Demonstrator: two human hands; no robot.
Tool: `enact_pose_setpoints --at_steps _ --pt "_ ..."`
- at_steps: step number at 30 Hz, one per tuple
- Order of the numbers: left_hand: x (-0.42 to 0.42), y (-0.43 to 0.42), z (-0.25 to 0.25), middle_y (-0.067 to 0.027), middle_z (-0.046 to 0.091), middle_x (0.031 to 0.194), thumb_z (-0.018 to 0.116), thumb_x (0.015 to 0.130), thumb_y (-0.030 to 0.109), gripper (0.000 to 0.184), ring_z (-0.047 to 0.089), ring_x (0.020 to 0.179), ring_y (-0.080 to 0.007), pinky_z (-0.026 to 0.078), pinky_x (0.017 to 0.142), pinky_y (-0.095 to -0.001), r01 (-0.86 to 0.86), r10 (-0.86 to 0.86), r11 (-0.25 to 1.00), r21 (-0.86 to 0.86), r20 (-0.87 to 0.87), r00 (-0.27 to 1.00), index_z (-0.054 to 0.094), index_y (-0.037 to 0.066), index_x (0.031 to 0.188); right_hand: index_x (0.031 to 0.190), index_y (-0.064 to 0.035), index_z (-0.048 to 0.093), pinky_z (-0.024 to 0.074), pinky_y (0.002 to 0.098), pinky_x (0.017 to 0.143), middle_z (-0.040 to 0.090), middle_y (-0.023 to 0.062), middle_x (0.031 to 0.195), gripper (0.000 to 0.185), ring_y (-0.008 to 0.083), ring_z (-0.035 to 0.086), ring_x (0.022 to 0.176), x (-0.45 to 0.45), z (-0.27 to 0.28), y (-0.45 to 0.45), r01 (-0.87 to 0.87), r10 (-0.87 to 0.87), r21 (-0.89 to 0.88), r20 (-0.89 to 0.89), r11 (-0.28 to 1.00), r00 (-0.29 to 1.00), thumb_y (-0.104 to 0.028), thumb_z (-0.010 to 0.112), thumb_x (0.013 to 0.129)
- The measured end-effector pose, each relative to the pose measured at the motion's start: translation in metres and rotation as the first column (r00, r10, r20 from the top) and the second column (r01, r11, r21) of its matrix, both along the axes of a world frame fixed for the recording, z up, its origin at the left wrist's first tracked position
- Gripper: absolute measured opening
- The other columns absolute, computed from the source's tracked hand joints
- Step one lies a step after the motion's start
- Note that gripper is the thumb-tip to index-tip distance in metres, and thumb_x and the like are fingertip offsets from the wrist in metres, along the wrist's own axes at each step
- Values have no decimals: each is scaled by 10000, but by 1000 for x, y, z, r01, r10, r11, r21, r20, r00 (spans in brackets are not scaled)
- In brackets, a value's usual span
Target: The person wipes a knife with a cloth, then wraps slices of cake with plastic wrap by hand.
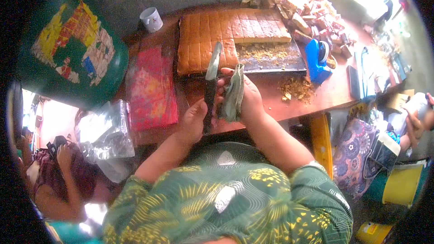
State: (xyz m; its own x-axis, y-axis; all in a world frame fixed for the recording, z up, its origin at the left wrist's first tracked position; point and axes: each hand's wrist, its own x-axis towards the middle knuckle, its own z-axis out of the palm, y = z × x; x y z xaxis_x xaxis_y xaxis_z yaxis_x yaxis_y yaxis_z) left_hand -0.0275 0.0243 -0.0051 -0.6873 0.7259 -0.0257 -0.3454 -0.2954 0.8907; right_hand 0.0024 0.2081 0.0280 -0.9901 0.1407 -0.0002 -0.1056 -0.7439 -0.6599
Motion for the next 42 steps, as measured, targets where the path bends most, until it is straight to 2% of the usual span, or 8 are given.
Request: enact_pose_setpoints --at_steps 5,11,15,23,26,29,32,42 --pt "-7 -4 2 -3 582 921 464 1089 466 533 556 770 -105 459 731 -239 -80 80 997 17 -14 997 548 55 1418 1430 -4 500 558 376 843 665 95 1130 489 218 656 928 6 -16 13 11 -12 -69 -16 998 1000 -337 489 1072" --pt "-11 -9 15 0 473 866 449 1079 512 556 458 669 -98 396 602 -235 98 -250 916 388 363 898 514 63 1401 1407 -15 539 530 321 835 669 68 1139 478 162 641 937 10 -17 14 31 -31 2 8 1000 999 -344 515 1060" --pt "-7 -9 16 4 432 820 446 1067 550 519 404 610 -92 345 520 -235 78 -189 947 310 345 919 535 88 1286 1370 6 555 538 345 887 649 92 1150 486 199 640 959 10 -22 17 -11 12 121 -9 993 1000 -354 537 1044" --pt "9 -2 23 7 456 801 392 1097 515 460 409 593 -90 344 525 -227 43 -81 991 129 308 948 538 91 1204 1161 -45 630 508 267 719 633 0 936 307 93 600 815 12 -1 -13 -83 64 252 85 964 994 -322 511 1098" --pt "3 1 -18 -73 648 1039 357 1098 528 505 658 821 -188 555 604 -314 36 -24 993 -111 112 993 513 114 1344 1093 -51 627 485 245 681 614 -23 909 308 62 557 768 8 -9 -21 -64 44 360 64 931 997 -330 498 1108" --pt "19 16 -10 -126 636 1225 286 1126 463 500 691 1037 -258 653 793 -398 -92 90 994 -65 -19 996 431 101 1438 1036 -39 618 471 236 685 610 -24 874 300 54 542 771 2 -12 -30 33 -50 541 18 840 999 -299 489 1111" --pt "24 18 16 -124 596 1251 300 1146 330 457 667 1045 -196 612 895 -351 -94 103 992 -81 110 989 364 64 1511 963 -34 596 469 266 700 596 -15 840 301 70 531 777 -2 -18 -29 120 -100 605 -66 787 993 -256 464 1116" --pt "28 21 1 12 553 858 323 1143 380 475 476 624 -66 401 516 -227 -204 196 973 -108 -82 977 393 77 1501 943 -23 621 480 275 701 612 -7 831 319 74 532 770 -3 -11 -37 206 -211 600 -63 773 975 -205 428 1121"
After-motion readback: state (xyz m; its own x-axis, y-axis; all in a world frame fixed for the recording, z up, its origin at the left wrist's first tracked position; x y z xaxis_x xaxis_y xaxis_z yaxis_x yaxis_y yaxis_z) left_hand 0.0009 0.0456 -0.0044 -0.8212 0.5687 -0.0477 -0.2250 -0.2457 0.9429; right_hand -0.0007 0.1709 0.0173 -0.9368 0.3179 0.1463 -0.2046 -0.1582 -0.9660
